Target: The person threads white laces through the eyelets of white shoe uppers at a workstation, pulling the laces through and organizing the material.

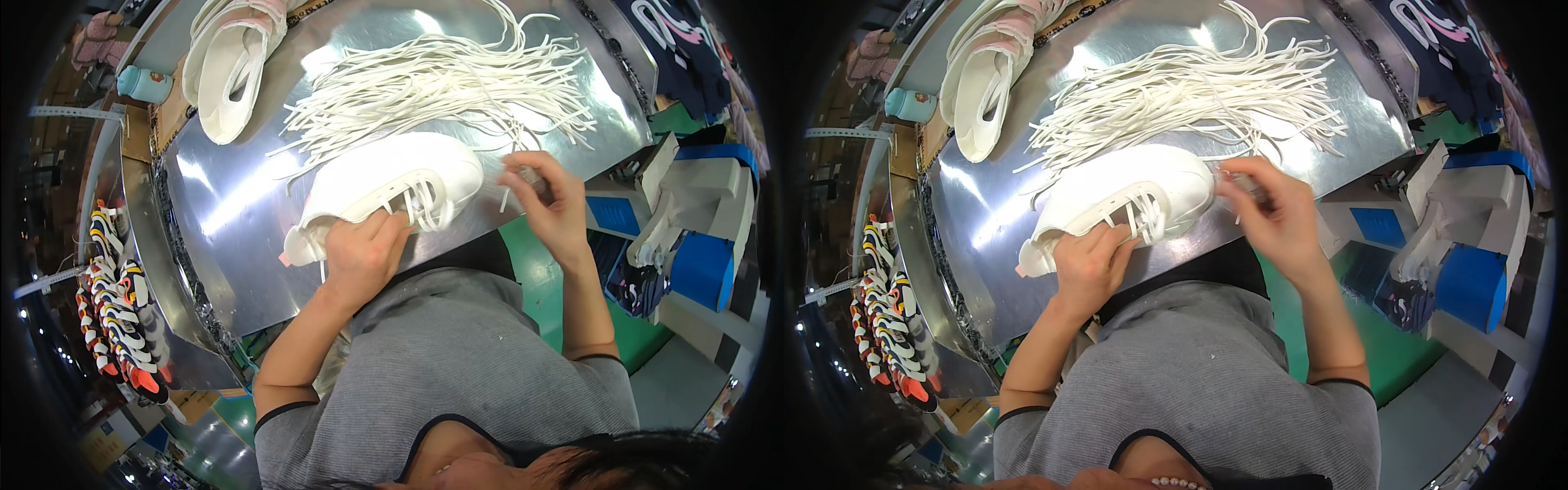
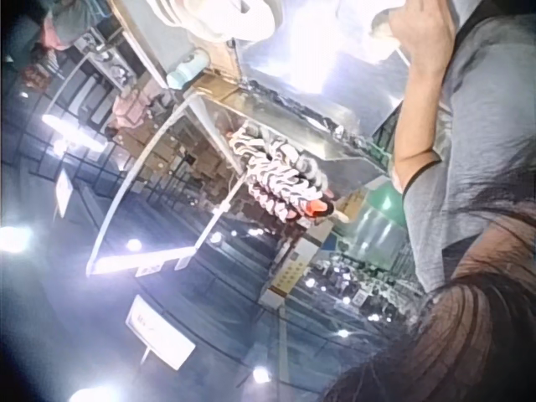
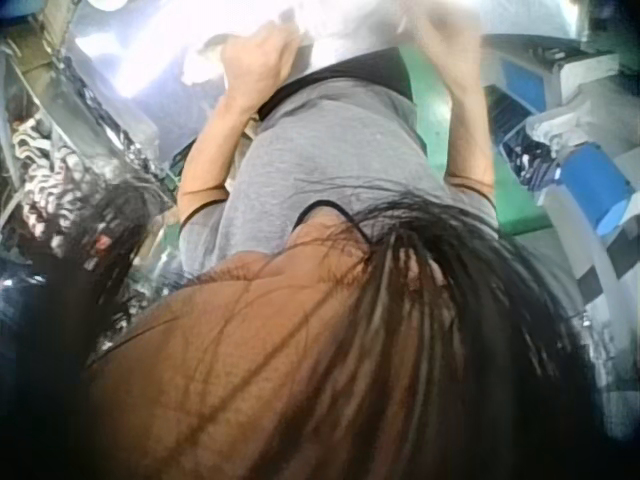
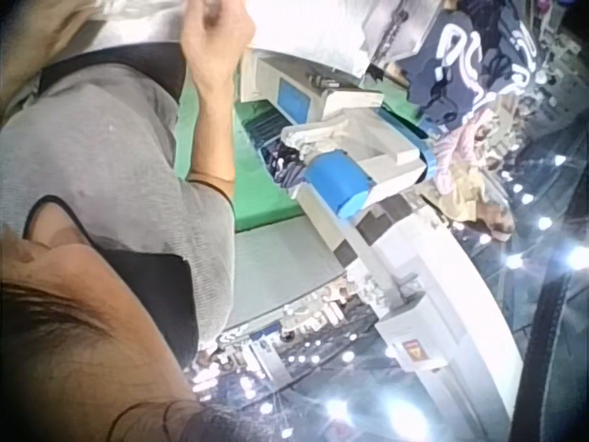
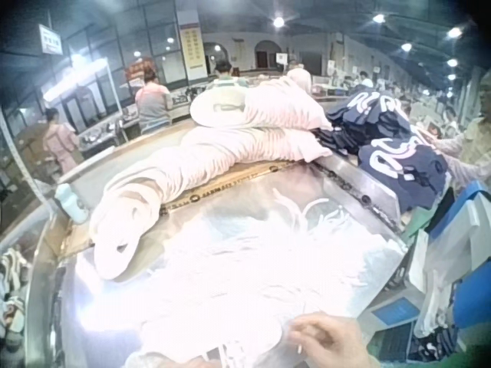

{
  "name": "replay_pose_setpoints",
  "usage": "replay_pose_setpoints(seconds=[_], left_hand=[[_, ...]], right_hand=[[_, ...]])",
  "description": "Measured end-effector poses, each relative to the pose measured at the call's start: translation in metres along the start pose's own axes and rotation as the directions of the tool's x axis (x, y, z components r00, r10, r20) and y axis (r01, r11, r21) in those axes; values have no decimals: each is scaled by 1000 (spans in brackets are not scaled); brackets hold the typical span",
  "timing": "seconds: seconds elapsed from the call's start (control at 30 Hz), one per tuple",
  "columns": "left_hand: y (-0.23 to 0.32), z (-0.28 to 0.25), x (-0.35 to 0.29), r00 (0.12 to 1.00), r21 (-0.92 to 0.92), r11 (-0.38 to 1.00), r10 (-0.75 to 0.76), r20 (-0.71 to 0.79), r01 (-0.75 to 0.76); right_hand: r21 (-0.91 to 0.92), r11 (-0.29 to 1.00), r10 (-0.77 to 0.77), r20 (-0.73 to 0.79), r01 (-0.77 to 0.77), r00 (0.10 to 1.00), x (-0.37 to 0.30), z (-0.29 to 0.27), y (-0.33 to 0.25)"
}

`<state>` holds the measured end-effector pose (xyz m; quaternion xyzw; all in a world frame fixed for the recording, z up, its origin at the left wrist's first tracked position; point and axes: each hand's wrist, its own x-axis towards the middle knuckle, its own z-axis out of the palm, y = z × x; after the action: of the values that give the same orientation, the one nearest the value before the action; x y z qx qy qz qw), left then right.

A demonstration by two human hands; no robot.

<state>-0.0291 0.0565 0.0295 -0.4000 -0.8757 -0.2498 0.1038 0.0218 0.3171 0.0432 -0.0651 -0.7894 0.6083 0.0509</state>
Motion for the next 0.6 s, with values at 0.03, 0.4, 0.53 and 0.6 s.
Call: replay_pose_setpoints(seconds=[0.03,0.4,0.53,0.6], left_hand=[[0,2,-2,1000,2,1000,12,8,-12],[-1,1,-18,980,110,980,176,-87,-166],[-7,3,-20,976,73,979,199,-87,-193],[-8,4,-16,976,34,980,199,-86,-197]], right_hand=[[81,996,-55,105,46,993,6,11,-21],[-498,782,-84,511,374,856,23,74,-17],[-287,947,24,512,144,859,35,71,-15],[-187,980,24,448,67,894,41,69,-13]])
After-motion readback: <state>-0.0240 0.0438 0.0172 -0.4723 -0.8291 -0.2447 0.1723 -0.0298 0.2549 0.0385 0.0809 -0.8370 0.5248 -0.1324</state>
